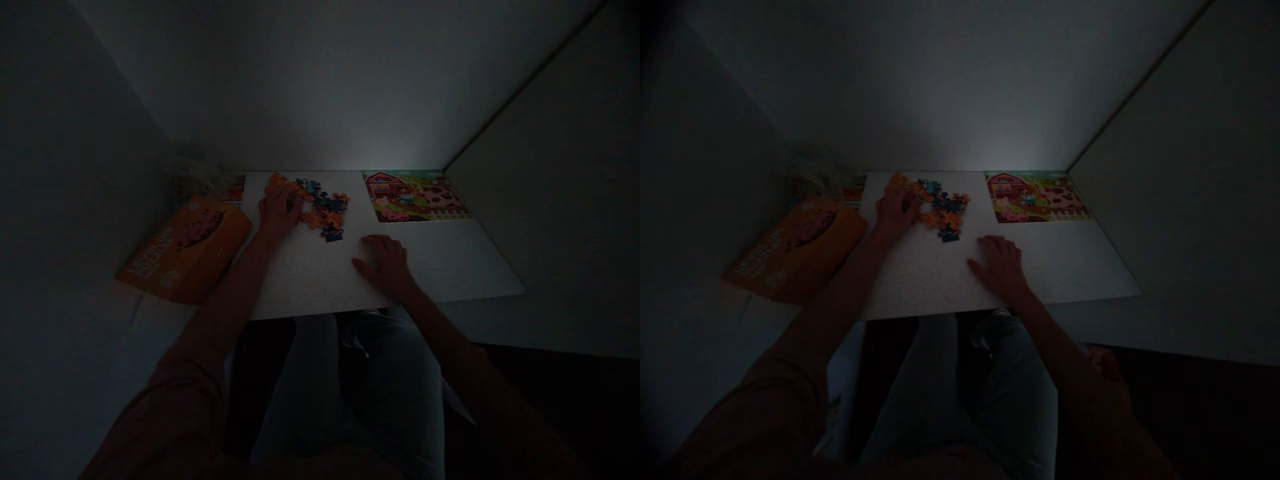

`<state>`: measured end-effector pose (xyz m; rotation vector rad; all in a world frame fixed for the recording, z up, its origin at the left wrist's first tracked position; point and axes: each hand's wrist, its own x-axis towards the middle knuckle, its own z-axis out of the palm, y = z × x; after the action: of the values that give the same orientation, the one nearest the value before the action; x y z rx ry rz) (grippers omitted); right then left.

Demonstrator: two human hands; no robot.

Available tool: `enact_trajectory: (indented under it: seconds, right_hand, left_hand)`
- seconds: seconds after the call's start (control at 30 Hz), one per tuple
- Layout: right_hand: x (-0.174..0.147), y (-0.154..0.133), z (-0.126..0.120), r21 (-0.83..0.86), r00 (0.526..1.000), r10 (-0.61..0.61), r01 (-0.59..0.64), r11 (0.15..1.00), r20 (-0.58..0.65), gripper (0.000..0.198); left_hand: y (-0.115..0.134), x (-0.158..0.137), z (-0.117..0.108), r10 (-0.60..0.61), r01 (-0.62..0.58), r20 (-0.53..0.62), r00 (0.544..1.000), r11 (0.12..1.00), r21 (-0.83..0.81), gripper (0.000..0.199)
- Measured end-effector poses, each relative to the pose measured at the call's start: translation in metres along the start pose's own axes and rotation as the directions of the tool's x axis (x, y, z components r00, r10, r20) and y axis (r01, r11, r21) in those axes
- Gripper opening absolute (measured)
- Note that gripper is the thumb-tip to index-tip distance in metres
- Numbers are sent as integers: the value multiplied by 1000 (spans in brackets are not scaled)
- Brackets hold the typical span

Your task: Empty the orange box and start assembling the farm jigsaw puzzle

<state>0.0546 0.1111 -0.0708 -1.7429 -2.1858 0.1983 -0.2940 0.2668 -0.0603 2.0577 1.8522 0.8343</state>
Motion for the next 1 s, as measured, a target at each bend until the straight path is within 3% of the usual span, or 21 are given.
enact_trajectory:
  seconds: [0.07,0.2,0.27,0.37,0.57,0.7,0.87,1.0]
  right_hand:
    - [26,-3,5,7,999,-52,52,999,4,74]
    - [97,-10,16,15,988,-155,155,988,9,80]
    - [127,-9,21,16,982,-190,190,982,-4,77]
    - [153,-2,26,65,968,-250,251,966,-20,71]
    - [160,18,25,188,950,-312,308,933,-7,58]
    - [165,28,19,221,947,-314,321,921,-68,55]
    - [171,37,17,439,945,-248,318,840,-211,62]
    - [170,38,19,582,958,-211,287,761,-196,76]
  left_hand:
    - [2,-5,0,41,-43,42,998,998,52,61]
    - [10,-15,-3,269,-282,134,954,955,90,90]
    - [11,-18,-5,328,-344,166,930,936,75,83]
    - [9,-16,-5,300,-310,134,944,949,59,55]
    - [6,-11,-5,248,-252,60,967,965,72,34]
    - [13,-12,-4,263,-270,73,962,958,101,39]
    - [33,-20,-2,306,-323,143,941,938,122,70]
    - [47,-24,-4,262,-285,166,951,948,139,52]
